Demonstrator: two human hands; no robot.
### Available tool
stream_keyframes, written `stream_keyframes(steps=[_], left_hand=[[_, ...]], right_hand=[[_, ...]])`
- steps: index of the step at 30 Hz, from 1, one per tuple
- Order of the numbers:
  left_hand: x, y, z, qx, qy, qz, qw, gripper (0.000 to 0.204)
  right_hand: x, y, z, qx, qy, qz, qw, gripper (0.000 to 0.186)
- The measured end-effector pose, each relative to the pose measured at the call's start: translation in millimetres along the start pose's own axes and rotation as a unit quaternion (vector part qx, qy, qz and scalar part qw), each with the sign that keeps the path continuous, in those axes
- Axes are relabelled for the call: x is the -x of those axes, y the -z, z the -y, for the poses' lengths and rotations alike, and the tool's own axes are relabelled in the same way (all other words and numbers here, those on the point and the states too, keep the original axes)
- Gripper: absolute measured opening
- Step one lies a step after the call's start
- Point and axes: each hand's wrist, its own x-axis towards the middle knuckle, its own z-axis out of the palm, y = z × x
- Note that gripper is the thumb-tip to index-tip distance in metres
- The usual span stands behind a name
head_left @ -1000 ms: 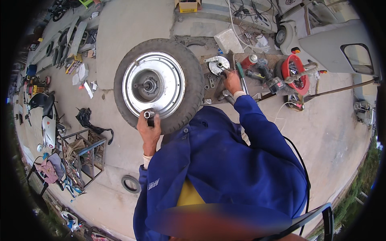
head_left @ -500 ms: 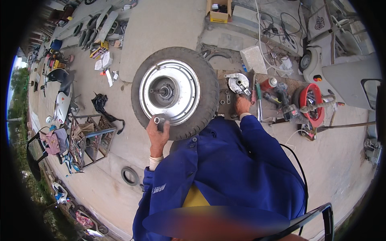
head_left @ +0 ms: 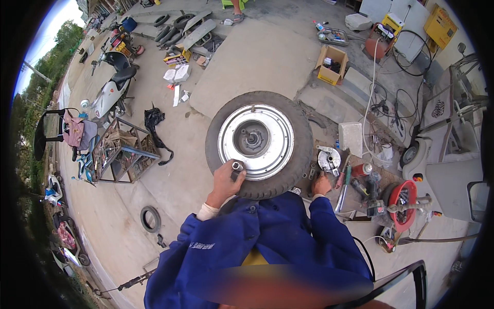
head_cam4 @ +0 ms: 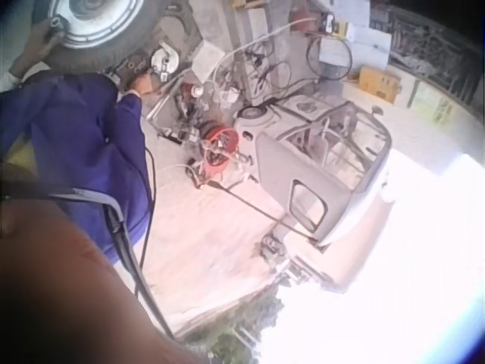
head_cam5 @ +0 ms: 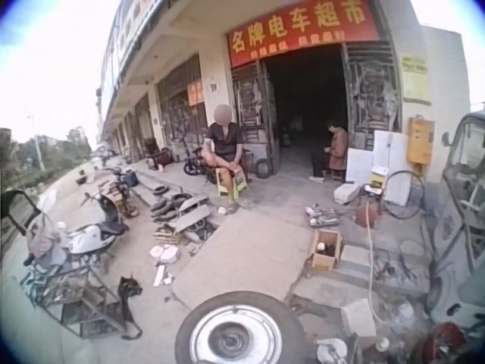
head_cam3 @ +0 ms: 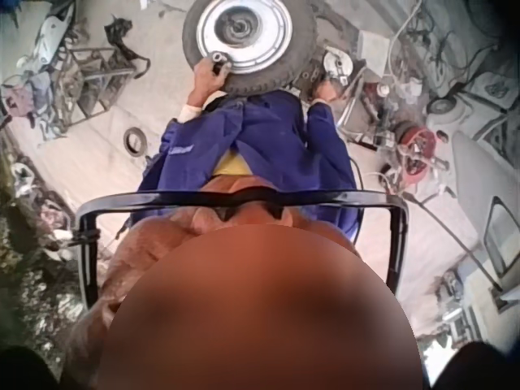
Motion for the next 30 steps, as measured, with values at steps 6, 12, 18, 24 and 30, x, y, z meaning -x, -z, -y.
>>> stream_keyframes(steps=[6,12,18,24,30], left_hand=[[5,-1,15,-0.011,-0.008,0.017,1.000,0.033],[3,-1,17,-0.017,-0.034,0.008,0.999,0.042],[4,4,24,-0.004,-0.047,0.027,0.999,0.037],[-2,10,21,0.030,-0.042,0.056,0.997,0.029],[-8,10,12,0.069,-0.035,0.060,0.995,0.024]], right_hand=[[-5,-9,-2,0.029,-0.008,0.027,0.999,0.027],[-13,-11,-2,0.017,-0.029,0.025,0.999,0.027],[-9,-29,-6,0.078,-0.014,0.086,0.993,0.035],[12,-7,7,-0.032,0.002,0.000,0.999,0.034],[56,63,27,-0.267,-0.086,-0.135,0.950,0.028]])
